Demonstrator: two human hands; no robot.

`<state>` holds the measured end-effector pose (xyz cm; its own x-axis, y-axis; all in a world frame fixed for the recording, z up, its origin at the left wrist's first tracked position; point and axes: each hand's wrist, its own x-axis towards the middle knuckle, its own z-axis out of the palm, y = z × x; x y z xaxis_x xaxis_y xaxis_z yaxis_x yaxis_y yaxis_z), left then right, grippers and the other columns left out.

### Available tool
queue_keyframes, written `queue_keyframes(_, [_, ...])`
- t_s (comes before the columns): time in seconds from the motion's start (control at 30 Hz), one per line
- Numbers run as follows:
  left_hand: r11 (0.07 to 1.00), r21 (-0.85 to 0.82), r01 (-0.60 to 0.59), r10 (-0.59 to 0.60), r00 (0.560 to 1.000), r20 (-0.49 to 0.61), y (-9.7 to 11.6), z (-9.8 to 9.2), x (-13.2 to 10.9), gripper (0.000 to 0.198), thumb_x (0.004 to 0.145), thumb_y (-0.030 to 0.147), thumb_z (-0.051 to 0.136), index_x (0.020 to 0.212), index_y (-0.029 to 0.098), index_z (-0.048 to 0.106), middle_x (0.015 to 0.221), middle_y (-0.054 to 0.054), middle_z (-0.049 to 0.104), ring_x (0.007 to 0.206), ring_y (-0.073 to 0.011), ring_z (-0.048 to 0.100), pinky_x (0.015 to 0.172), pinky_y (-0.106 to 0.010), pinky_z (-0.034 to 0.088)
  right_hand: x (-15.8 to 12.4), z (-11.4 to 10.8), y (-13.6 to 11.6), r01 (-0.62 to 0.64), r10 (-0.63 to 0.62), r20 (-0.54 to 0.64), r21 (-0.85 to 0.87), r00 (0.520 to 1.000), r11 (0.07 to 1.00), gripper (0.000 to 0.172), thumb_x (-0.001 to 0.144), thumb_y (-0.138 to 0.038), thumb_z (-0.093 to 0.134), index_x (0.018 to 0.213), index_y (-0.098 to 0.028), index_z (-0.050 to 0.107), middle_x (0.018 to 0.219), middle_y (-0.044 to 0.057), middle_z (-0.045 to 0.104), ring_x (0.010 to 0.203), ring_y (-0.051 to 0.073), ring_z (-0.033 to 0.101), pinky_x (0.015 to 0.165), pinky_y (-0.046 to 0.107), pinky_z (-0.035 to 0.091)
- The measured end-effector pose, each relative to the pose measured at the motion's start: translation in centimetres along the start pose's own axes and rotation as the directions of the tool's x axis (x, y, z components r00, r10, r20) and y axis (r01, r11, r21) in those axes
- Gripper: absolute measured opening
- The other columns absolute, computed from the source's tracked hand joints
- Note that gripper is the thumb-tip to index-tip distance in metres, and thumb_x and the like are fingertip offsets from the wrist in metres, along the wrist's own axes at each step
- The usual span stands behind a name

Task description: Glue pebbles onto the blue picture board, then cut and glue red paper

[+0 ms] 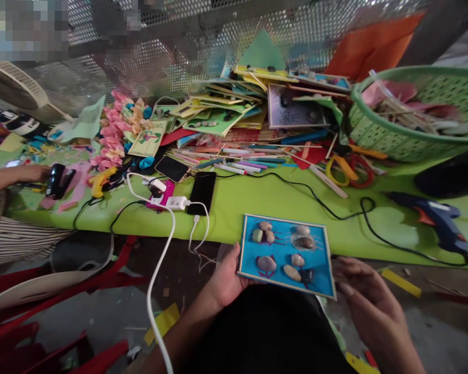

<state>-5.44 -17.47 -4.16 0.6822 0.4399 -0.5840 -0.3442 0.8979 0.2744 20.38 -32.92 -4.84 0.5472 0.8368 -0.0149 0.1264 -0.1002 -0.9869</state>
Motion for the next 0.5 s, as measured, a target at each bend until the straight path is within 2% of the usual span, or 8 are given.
queue_keyframes(0.03, [1.000,0.007,0.003,-0.003,1.000,-0.002,-0.1,0.0,0.0,0.059,0.102,0.056,0.049,0.139,0.012,0.062,0.130,-0.017,0.072,0.112,-0.0308,0.072,0.100,-0.047,0.055,0.2,0.2,0.1,-0.116,0.120,-0.027,0.121,0.992,0.986,0.023,0.089,-0.038,0.069,0.110,-0.033,0.065,0.115,0.004,0.070,0.099,0.027,0.072,0.073,0.036,0.062])
queue_keyframes(0.1, [1.000,0.022,0.005,-0.004,1.000,-0.017,-0.4,-0.2,-0.2,0.060,0.101,0.057,0.051,0.139,0.013,0.062,0.129,-0.016,0.073,0.112,-0.0309,0.073,0.103,-0.048,0.053,0.6,0.5,-0.1,-0.337,0.352,0.012,0.314,0.936,0.887,0.027,0.084,-0.041,0.074,0.109,-0.032,0.068,0.106,0.004,0.074,0.087,0.025,0.074,0.065,0.034,0.061])
queue_keyframes(0.17, [1.000,0.027,0.008,-0.008,1.000,-0.028,-0.6,-0.3,-0.3,0.061,0.100,0.058,0.052,0.139,0.013,0.062,0.126,-0.016,0.074,0.114,-0.0308,0.072,0.107,-0.048,0.050,1.1,0.8,-0.6,-0.507,0.497,0.129,0.376,0.858,0.776,0.030,0.083,-0.044,0.075,0.109,-0.029,0.071,0.104,0.005,0.077,0.083,0.026,0.075,0.063,0.035,0.061])
queue_keyframes(0.23, [1.000,0.029,0.012,-0.012,1.000,-0.006,-0.9,-0.3,-0.4,0.065,0.098,0.061,0.053,0.140,0.013,0.061,0.128,-0.016,0.073,0.120,-0.0317,0.069,0.112,-0.049,0.046,1.2,1.2,-1.2,-0.623,0.588,0.217,0.369,0.779,0.689,0.035,0.081,-0.048,0.076,0.109,-0.028,0.073,0.103,0.007,0.080,0.083,0.030,0.077,0.065,0.040,0.063])
queue_keyframes(0.3, [0.999,0.031,0.017,-0.018,0.999,0.028,-1.0,-0.2,-0.6,0.067,0.098,0.063,0.052,0.143,0.013,0.059,0.132,-0.017,0.071,0.125,-0.0322,0.067,0.114,-0.049,0.044,1.2,1.6,-1.6,-0.703,0.666,0.240,0.351,0.706,0.618,0.041,0.078,-0.048,0.079,0.114,-0.029,0.074,0.104,0.007,0.082,0.085,0.033,0.078,0.070,0.045,0.065])
queue_keyframes(0.37, [0.999,0.038,0.035,-0.036,0.998,0.045,-1.2,0.0,-0.8,0.068,0.098,0.063,0.050,0.144,0.013,0.058,0.134,-0.018,0.070,0.126,-0.0325,0.066,0.115,-0.049,0.044,1.0,2.0,-1.7,-0.745,0.722,0.231,0.370,0.652,0.555,0.047,0.074,-0.046,0.082,0.119,-0.032,0.074,0.108,0.005,0.081,0.091,0.035,0.079,0.077,0.048,0.066])
queue_keyframes(0.43, [0.998,0.041,0.056,-0.058,0.997,0.041,-1.2,0.1,-1.1,0.069,0.098,0.063,0.049,0.143,0.012,0.058,0.133,-0.019,0.070,0.126,-0.0331,0.066,0.114,-0.050,0.044,1.0,2.0,-1.7,-0.754,0.739,0.228,0.394,0.634,0.525,0.049,0.074,-0.044,0.083,0.122,-0.035,0.074,0.112,0.004,0.081,0.097,0.035,0.078,0.083,0.050,0.065])
queue_keyframes(0.5, [0.998,0.038,0.058,-0.059,0.997,0.043,-1.1,0.3,-1.5,0.069,0.098,0.064,0.049,0.143,0.012,0.058,0.133,-0.019,0.070,0.127,-0.0340,0.065,0.114,-0.052,0.044,1.1,1.8,-1.6,-0.740,0.722,0.223,0.386,0.655,0.551,0.045,0.076,-0.045,0.081,0.120,-0.035,0.076,0.113,0.004,0.080,0.099,0.035,0.077,0.086,0.051,0.065])
